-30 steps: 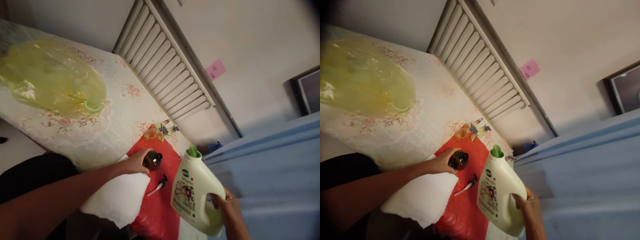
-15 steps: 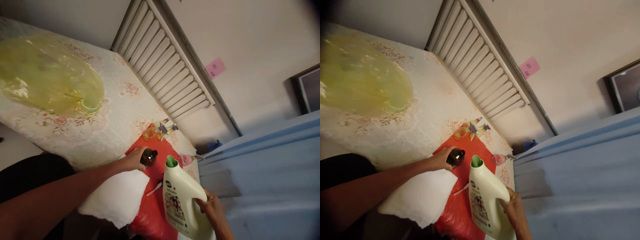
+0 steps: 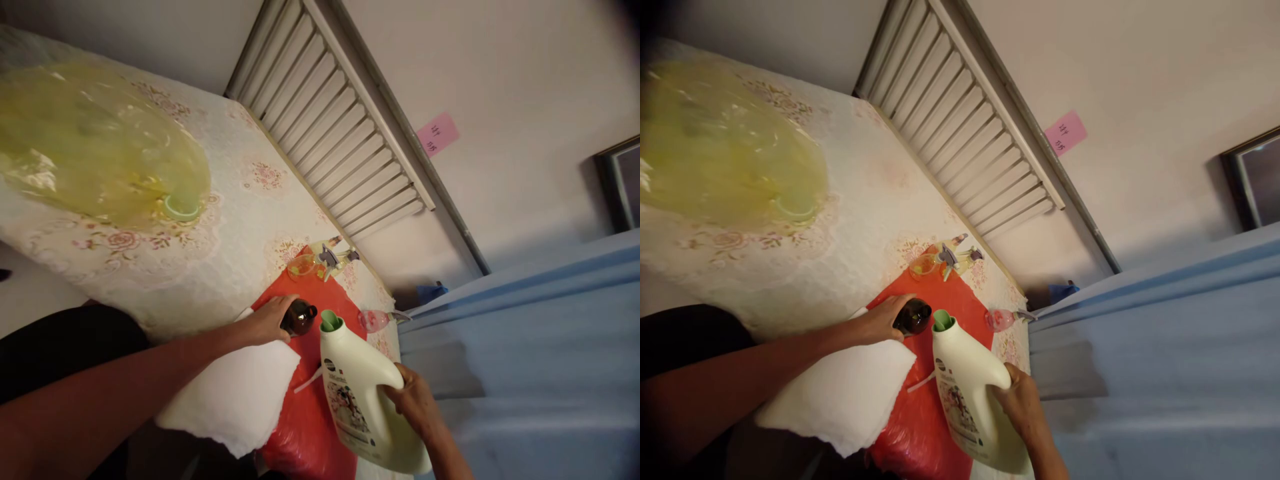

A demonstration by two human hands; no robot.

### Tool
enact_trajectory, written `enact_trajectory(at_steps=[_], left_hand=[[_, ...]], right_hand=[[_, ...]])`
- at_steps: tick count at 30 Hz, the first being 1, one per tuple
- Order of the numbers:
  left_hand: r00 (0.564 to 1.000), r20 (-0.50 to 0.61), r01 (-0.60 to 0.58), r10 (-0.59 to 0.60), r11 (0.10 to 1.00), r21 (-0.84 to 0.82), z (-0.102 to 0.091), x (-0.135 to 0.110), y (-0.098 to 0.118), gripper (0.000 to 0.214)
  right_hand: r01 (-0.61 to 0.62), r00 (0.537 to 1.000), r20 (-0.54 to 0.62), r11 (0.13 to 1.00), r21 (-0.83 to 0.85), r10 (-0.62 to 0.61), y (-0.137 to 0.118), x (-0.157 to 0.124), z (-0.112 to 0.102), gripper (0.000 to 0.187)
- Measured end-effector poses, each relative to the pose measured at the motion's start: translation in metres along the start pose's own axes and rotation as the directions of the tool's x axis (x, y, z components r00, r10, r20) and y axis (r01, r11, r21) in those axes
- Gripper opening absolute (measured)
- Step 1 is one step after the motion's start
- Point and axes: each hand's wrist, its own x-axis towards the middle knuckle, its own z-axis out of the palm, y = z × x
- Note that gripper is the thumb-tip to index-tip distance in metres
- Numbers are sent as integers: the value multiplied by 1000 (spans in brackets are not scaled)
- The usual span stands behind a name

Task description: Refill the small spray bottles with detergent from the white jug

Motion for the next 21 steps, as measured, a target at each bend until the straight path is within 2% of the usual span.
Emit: enact_trajectory(at_steps=[11, 21], left_hand=[[1000, -13, -3, 3, 1000, 10, 2, -1, -1, 95], [1000, -20, -14, 14, 1000, -1, 3, -2, -2, 95]], right_hand=[[9, 999, 36, 996, -84, -6, -16, 4, -3, 20], [9, 998, 70, 990, -138, 1, -18, 7, -7, 20]])
